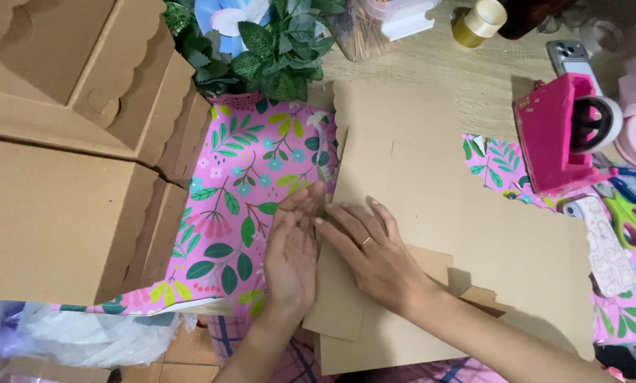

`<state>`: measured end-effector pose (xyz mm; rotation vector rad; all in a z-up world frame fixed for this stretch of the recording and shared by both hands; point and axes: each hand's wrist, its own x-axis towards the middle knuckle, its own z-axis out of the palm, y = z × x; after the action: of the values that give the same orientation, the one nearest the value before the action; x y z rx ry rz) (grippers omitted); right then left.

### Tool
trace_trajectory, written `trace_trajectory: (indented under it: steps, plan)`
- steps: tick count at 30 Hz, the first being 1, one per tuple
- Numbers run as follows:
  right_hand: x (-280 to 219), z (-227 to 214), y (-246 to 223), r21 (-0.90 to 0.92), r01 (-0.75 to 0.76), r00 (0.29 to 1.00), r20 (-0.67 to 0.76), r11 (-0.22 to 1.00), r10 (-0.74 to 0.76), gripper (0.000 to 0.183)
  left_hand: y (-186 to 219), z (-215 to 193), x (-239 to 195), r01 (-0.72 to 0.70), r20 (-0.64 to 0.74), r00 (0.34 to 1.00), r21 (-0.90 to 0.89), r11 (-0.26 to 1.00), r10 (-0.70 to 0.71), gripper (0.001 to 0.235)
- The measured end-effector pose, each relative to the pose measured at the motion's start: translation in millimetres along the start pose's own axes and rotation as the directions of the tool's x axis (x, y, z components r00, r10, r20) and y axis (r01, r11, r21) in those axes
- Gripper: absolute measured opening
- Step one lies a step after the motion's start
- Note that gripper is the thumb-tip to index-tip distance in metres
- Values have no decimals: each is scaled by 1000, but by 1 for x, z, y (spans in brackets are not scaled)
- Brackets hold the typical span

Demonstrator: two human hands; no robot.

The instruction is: The person folds and assembles flat cardboard pieces into small boxes. They fold the side flaps, tuck tabs into slots, and secure the box shape. The finished boxes are stacked on the left side of the table.

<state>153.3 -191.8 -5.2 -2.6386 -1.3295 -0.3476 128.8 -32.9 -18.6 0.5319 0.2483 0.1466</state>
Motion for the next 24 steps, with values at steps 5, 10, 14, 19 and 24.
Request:
trace_trajectory:
  steps: [5, 10, 14, 19, 24]
  plan:
    - [7, -13, -11, -1, -249, 959, 138, 968, 247, 40, -4, -16, 6, -53, 136, 990, 17, 998, 50, 39]
    - [3, -30, -6, -207, -205, 979, -24, 957, 204, 30, 43, -17, -40, -105, 347, 937, 363, 926, -30, 37]
    - [0, -91, -3, 69, -464, 857, 286, 883, 428, 38, 67, -25, -80, -543, 612, 721, 790, 283, -326, 49]
    - [-41, -122, -21, 210, -514, 798, 472, 832, 374, 37, 60, -39, -81, -740, 644, 633, 666, -91, -430, 86]
    - [-81, -112, -49, 252, -204, 977, 108, 946, 181, 42, 65, -32, -69, -830, 778, 557, 530, -170, -291, 60]
